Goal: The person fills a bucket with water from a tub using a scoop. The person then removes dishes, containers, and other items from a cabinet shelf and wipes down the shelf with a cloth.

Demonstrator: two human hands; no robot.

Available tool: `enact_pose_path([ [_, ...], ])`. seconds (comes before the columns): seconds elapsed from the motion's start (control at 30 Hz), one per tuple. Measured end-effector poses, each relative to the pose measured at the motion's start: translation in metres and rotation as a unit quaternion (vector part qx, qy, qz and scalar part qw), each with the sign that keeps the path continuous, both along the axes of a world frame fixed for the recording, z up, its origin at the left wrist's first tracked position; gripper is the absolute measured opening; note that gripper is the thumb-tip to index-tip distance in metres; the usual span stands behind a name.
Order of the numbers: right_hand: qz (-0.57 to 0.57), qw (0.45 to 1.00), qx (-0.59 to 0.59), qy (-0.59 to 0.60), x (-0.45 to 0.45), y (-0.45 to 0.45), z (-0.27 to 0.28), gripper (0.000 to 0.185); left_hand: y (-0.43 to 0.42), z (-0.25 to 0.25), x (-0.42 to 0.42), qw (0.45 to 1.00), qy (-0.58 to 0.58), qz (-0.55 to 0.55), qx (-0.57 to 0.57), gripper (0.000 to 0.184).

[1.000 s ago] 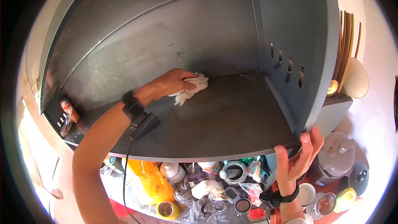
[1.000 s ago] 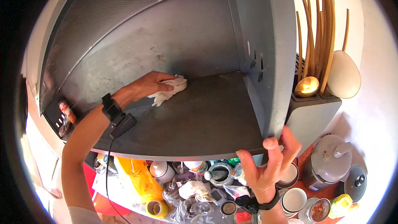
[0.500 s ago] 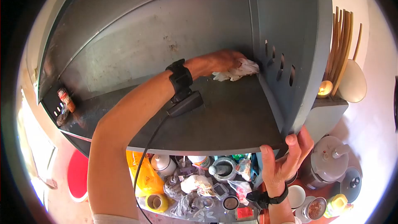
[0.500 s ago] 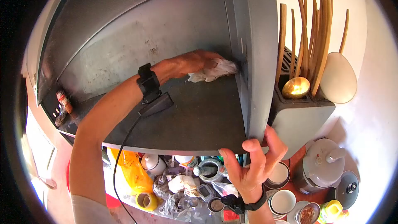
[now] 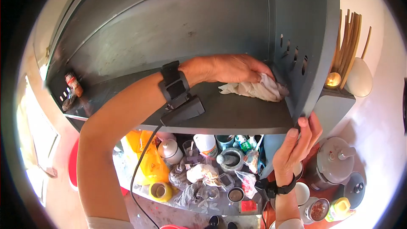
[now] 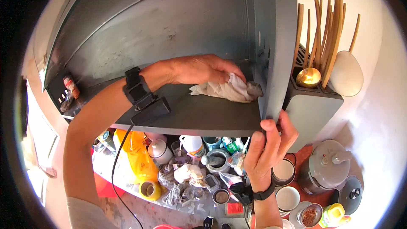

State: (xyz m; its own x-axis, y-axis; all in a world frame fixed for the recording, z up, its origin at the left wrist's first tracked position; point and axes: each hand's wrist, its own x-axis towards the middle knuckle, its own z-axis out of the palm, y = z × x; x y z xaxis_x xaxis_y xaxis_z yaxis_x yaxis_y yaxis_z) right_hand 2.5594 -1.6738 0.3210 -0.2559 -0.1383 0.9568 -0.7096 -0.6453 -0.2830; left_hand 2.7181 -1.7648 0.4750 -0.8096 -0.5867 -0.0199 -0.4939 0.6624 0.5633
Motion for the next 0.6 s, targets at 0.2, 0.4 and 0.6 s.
enact_pose_path([
  [0.2,0.021,1.0,-0.007,-0.021,0.002,-0.002,0.001,0.022,0.037,0.002,0.018,0.996,-0.023,-0.068,-0.051,0.028],
  [0.4,-0.055,0.998,-0.008,-0.008,-0.002,-0.011,-0.003,0.025,0.056,-0.014,0.096,0.998,0.041,0.031,-0.043,0.031],
  [0.6,-0.049,0.997,-0.062,0.01,-0.02,-0.03,-0.006,0.026,0.171,-0.08,0.177,0.817,0.404,0.34,-0.232,0.033],
])
